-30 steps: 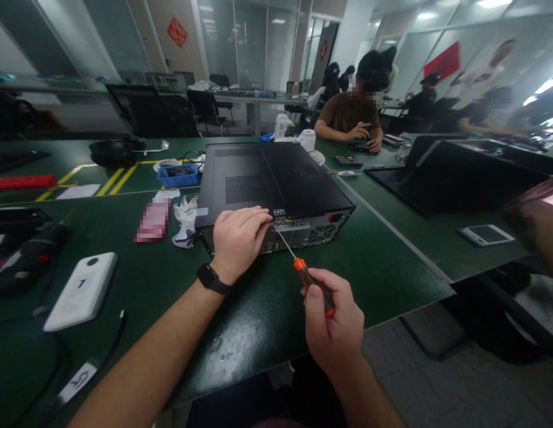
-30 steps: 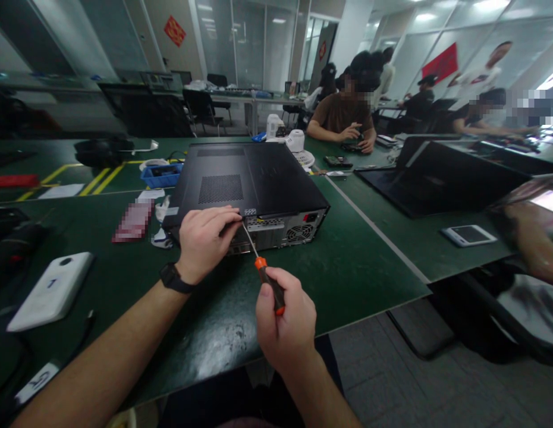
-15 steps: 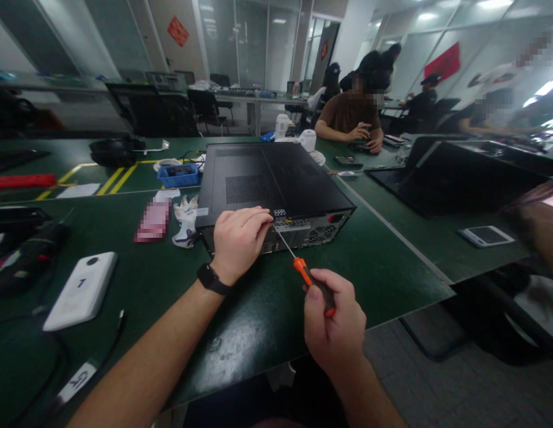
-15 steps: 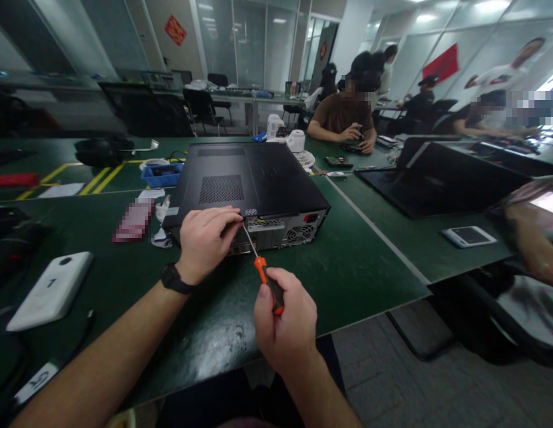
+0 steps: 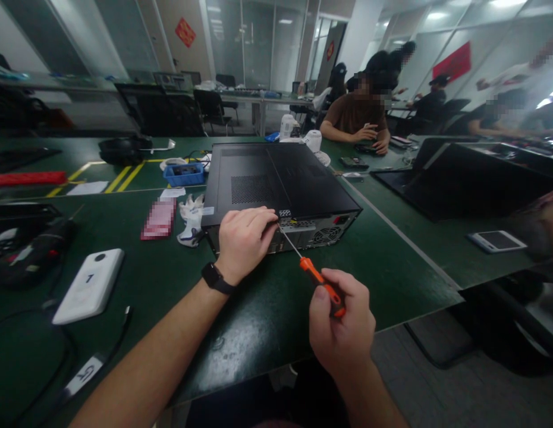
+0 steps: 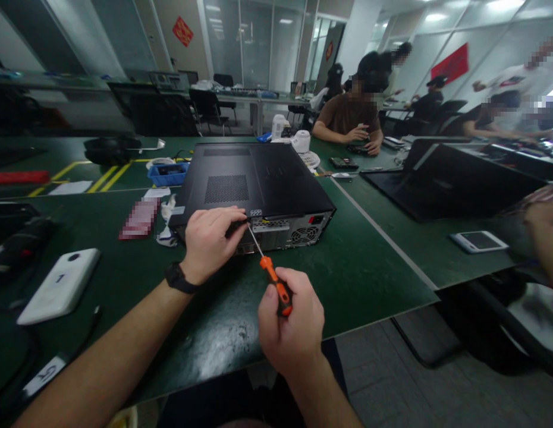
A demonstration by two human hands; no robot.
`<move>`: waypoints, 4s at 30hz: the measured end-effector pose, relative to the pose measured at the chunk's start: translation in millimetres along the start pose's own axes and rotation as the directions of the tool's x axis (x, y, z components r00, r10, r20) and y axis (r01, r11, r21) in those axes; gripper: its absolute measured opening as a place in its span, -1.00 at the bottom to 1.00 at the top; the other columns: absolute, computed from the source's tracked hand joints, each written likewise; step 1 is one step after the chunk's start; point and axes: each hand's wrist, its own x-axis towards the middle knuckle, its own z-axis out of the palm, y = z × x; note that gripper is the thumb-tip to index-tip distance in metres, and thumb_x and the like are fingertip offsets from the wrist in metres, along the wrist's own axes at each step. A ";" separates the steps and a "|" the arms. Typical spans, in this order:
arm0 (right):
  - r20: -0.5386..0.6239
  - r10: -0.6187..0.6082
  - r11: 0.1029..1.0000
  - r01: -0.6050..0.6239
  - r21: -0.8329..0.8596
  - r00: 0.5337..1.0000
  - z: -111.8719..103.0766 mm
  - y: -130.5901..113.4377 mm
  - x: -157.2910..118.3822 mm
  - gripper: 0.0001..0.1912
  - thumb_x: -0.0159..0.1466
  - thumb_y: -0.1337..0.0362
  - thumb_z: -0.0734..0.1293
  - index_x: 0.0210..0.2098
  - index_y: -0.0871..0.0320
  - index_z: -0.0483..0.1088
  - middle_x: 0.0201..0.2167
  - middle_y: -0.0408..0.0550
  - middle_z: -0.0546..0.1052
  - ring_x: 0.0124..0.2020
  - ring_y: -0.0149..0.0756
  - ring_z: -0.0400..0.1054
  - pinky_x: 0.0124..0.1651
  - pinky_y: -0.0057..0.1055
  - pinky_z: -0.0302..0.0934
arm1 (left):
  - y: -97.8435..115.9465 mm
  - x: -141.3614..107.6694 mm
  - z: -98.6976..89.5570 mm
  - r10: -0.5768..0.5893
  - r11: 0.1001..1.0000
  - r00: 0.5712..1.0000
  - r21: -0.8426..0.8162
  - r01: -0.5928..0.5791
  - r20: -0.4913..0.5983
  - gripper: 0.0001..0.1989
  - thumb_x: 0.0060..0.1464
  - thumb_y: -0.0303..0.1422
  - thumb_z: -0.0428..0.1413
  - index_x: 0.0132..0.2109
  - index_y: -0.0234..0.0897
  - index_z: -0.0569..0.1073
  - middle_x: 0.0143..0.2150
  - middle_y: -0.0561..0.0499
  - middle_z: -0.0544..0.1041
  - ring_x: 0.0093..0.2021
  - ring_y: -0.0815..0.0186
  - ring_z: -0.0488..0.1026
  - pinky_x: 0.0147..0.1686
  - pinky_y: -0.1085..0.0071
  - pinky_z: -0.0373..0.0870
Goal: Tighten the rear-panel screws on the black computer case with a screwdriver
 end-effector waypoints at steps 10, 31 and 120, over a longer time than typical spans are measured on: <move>0.024 0.001 1.000 -0.001 -0.016 1.000 -1.0 0.0 -1.2 -0.72 0.34 0.32 0.26 0.05 0.11 0.33 -0.19 0.00 0.57 -0.25 -0.23 0.54 -0.22 -0.29 0.46 | -0.8 -1.8 0.8 -0.017 0.999 1.000 0.036 0.017 0.002 -0.82 0.30 -0.33 0.17 0.02 -0.18 0.53 0.00 -0.06 0.68 0.00 0.15 0.62 -0.05 0.17 0.36; 0.033 0.055 0.998 -0.054 -0.025 0.998 1.2 -0.6 -6.1 -0.72 0.34 0.29 0.28 0.04 0.10 0.37 -0.20 0.00 0.59 -0.31 -0.23 0.54 -0.27 -0.28 0.46 | -0.7 -1.5 -0.2 -0.014 0.999 1.000 0.041 0.014 -0.012 -0.82 0.31 -0.32 0.16 0.03 -0.18 0.53 -0.01 -0.07 0.69 -0.03 0.15 0.63 -0.09 0.16 0.37; 0.018 0.087 0.993 -0.088 0.076 0.996 2.8 4.1 -6.8 -0.75 0.40 0.36 0.22 0.03 0.09 0.42 -0.36 -0.12 0.59 -0.45 -0.34 0.51 -0.37 -0.40 0.43 | -0.5 -1.4 -0.7 0.012 0.999 1.000 0.041 -0.012 0.004 -0.90 0.34 -0.36 0.14 -0.03 -0.16 0.51 0.01 0.02 0.69 0.05 0.20 0.62 -0.04 0.18 0.35</move>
